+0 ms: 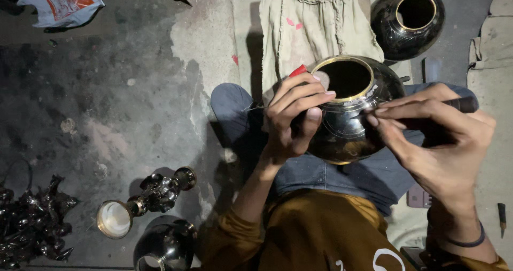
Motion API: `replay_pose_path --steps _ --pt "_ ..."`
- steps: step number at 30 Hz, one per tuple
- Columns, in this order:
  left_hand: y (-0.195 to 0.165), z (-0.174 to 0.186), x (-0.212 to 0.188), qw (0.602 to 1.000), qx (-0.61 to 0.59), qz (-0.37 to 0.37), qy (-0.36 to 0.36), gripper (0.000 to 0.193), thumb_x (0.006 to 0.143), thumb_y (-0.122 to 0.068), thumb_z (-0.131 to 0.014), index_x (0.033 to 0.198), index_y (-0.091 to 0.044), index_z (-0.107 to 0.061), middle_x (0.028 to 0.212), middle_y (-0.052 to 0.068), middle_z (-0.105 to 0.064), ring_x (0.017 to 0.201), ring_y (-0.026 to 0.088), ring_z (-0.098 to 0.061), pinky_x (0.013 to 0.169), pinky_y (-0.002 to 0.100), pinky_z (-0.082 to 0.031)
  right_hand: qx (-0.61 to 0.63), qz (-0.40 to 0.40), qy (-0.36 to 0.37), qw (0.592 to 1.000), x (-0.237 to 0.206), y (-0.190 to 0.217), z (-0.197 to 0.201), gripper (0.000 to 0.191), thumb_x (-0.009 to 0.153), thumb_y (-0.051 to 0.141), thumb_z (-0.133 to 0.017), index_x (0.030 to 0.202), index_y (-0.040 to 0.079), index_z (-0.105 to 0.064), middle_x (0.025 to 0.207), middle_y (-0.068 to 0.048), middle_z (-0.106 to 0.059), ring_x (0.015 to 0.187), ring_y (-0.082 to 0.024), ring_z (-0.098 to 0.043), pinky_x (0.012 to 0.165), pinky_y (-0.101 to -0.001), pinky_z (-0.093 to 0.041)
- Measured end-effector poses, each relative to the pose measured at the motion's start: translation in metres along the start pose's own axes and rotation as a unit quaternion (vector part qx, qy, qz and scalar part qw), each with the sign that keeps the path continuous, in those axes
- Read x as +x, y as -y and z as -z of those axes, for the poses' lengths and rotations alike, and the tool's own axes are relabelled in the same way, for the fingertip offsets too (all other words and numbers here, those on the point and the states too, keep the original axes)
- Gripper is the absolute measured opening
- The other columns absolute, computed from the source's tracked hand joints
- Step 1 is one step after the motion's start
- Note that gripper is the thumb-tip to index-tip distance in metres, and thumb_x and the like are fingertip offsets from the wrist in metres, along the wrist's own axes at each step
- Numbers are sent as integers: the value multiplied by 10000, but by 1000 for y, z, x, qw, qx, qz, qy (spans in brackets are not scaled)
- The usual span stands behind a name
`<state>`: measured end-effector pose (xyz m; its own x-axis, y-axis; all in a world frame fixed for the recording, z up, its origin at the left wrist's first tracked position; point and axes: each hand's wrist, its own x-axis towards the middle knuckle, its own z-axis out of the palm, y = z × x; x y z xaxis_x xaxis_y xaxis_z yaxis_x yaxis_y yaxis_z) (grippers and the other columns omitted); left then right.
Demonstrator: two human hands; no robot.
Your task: The person sits on the floor and uses a small pointed tool to engrave decorative lines into the surface of a dark metallic vase. They hold the vase with one hand and carefully carve patterns while rotating it to access different areas.
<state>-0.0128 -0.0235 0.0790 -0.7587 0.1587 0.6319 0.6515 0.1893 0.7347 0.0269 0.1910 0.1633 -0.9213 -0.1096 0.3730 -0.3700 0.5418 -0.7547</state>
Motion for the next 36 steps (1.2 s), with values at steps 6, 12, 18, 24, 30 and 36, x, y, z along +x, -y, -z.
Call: replay_pose_path --steps 6,12,18,24,30,36 --pt "-2 1 2 1000 9 2 1 231 1069 -199 -554 1177 -68 -711 1160 101 -714 1141 300 -665 1040 387 -545 -20 19 -15 999 5 -1 -3 144 869 -53 -827 968 -47 -722 959 -152 -733 813 -165 -709 690 -223 -549" --pt "-1 2 2 1000 12 -2 4 230 1067 -194 -558 1182 -61 -706 1157 103 -707 1133 302 -659 1032 391 -544 -23 15 -28 999 8 4 -7 149 861 -53 -831 963 -48 -723 936 -152 -729 811 -173 -705 676 -233 -542" --pt "1 2 2 1000 6 -3 7 225 1064 -184 -557 1183 -65 -706 1152 105 -708 1131 296 -664 1034 385 -549 -31 14 -14 999 9 2 -6 143 860 -58 -825 968 -52 -732 934 -148 -732 806 -168 -705 680 -235 -542" --pt "-1 0 2 1000 -4 10 -7 234 1046 -180 -559 1181 -62 -709 1159 111 -710 1133 292 -662 1047 385 -542 1 0 7 1000 7 3 0 139 866 -35 -809 981 -23 -732 938 -121 -738 809 -134 -716 709 -208 -564" --pt "-2 3 6 1000 -3 9 0 235 1046 -166 -557 1174 -37 -707 1153 131 -710 1122 297 -664 1046 393 -539 -31 23 -16 999 10 3 -5 145 837 -57 -818 954 -58 -732 925 -154 -736 792 -180 -711 704 -257 -551" --pt "-1 6 12 999 13 37 -13 247 1021 -136 -546 1151 -15 -717 1162 144 -724 1142 310 -687 1091 397 -532 -17 24 19 999 6 1 4 155 832 -27 -825 957 -23 -733 938 -128 -739 809 -155 -722 724 -229 -560"
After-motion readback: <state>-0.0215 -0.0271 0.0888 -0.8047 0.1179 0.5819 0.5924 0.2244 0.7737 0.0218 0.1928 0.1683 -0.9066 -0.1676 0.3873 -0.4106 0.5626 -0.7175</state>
